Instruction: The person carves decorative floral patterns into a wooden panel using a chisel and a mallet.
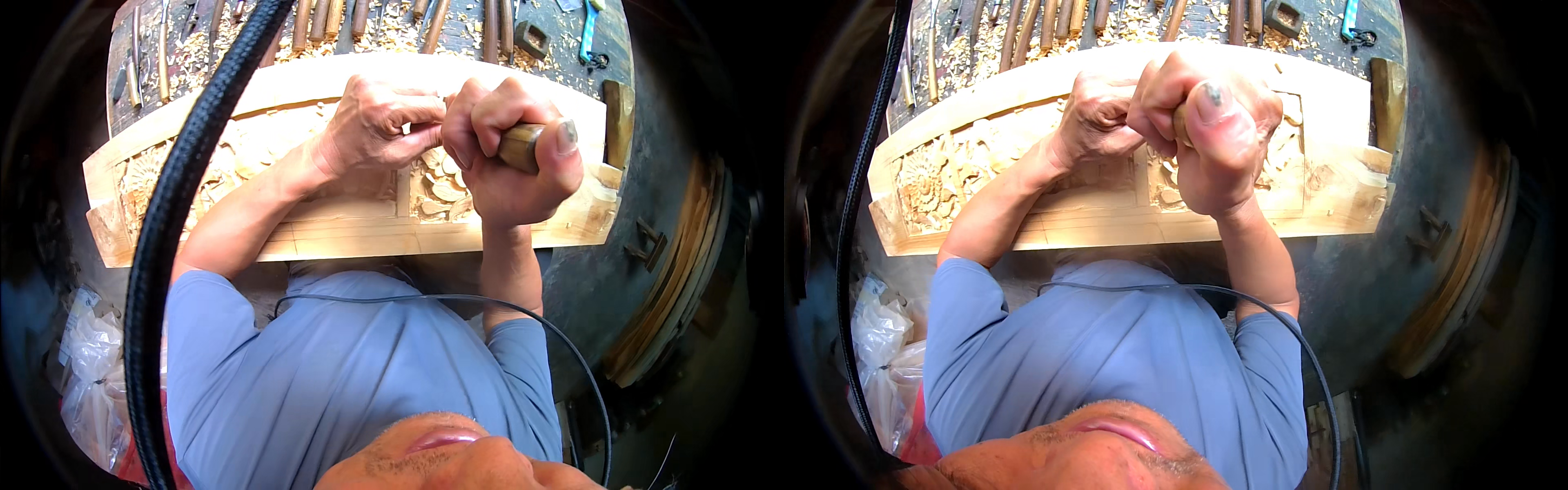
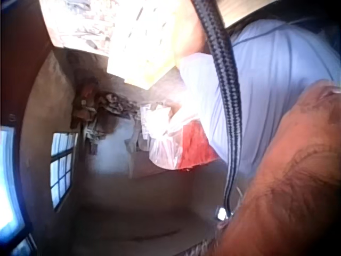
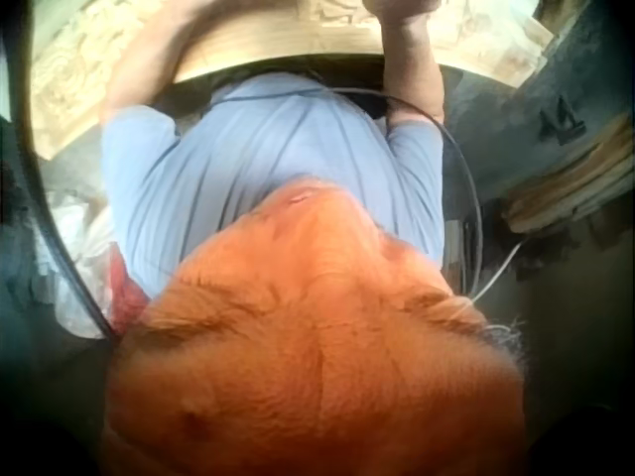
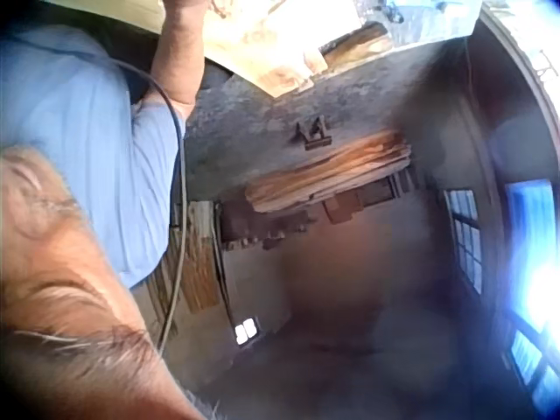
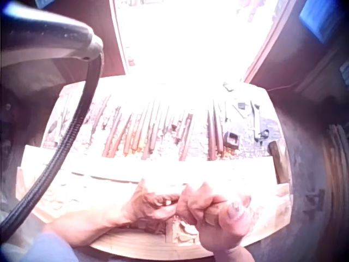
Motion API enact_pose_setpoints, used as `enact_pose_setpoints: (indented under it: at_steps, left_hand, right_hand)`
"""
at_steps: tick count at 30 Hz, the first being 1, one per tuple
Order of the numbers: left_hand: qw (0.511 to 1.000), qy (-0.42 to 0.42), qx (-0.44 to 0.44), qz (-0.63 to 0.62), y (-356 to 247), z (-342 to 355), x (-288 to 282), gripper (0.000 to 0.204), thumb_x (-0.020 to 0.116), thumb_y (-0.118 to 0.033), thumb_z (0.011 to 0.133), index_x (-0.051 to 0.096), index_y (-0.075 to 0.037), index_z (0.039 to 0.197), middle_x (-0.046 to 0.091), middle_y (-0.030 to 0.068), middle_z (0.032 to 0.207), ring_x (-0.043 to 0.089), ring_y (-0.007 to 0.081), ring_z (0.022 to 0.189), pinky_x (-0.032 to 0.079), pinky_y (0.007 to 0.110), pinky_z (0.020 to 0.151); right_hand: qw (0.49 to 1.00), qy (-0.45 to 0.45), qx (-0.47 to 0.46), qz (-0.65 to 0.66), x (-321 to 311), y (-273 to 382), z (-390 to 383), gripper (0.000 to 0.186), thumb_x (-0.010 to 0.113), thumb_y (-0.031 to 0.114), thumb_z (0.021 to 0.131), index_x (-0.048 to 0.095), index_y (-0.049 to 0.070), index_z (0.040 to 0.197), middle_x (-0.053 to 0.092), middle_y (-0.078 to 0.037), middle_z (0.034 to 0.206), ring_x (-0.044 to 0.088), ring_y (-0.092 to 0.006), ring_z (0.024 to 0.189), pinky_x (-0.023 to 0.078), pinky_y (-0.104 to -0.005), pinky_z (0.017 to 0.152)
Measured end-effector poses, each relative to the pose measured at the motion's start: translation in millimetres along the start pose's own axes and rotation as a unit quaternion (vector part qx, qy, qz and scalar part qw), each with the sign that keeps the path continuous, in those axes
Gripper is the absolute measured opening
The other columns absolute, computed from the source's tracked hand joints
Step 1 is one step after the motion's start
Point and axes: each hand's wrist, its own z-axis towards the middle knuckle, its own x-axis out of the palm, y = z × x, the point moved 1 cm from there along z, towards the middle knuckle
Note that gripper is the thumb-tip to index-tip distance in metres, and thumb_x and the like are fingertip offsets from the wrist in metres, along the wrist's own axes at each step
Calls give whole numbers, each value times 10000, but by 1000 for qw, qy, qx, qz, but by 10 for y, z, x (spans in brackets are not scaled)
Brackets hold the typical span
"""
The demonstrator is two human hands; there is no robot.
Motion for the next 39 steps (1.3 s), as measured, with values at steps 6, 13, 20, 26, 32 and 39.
enact_pose_setpoints:
  at_steps: [6,13,20,26,32,39]
  left_hand:
    - [992,-110,-54,14,-45,81,-11,113,856,-89,918,854,-64,1028,795,100,875,760,235,747,589,345,654]
    - [974,-119,-186,-49,74,14,-54,143,793,-39,1007,840,-10,1139,776,75,1064,722,131,976,574,249,864]
    - [969,-71,-199,-129,100,278,-2,145,827,-87,963,852,-12,1084,802,85,1050,739,149,975,605,282,845]
    - [946,20,-234,-223,166,274,37,136,800,-27,979,830,7,1107,767,83,1088,712,143,968,572,270,809]
    - [962,9,-188,-200,193,246,101,146,811,23,960,814,50,1104,750,89,1075,675,142,960,549,271,805]
    - [966,11,-171,-192,191,264,102,150,809,39,953,820,45,1102,760,96,1078,689,148,969,562,280,820]
  right_hand:
    - [977,-6,-30,212,-376,136,467,611,352,554,1125,467,108,724,497,-47,608,336,-119,436,296,-281,465]
    - [915,-132,173,340,-776,-184,867,616,504,606,1115,445,166,690,477,-22,586,362,-141,345,302,-269,370]
    - [941,-152,165,253,-636,-280,875,565,593,548,1100,472,132,737,449,-12,619,447,-157,419,315,-262,349]
    - [939,-122,172,271,-713,-322,854,584,572,563,1104,445,126,737,459,-48,607,400,-156,367,314,-254,346]
    - [938,-100,188,272,-722,-364,835,598,556,585,1097,439,130,728,462,-60,606,382,-156,357,302,-243,343]
    - [941,-112,156,279,-752,-363,854,569,572,534,1100,437,132,721,448,-31,619,432,-154,417,309,-251,333]
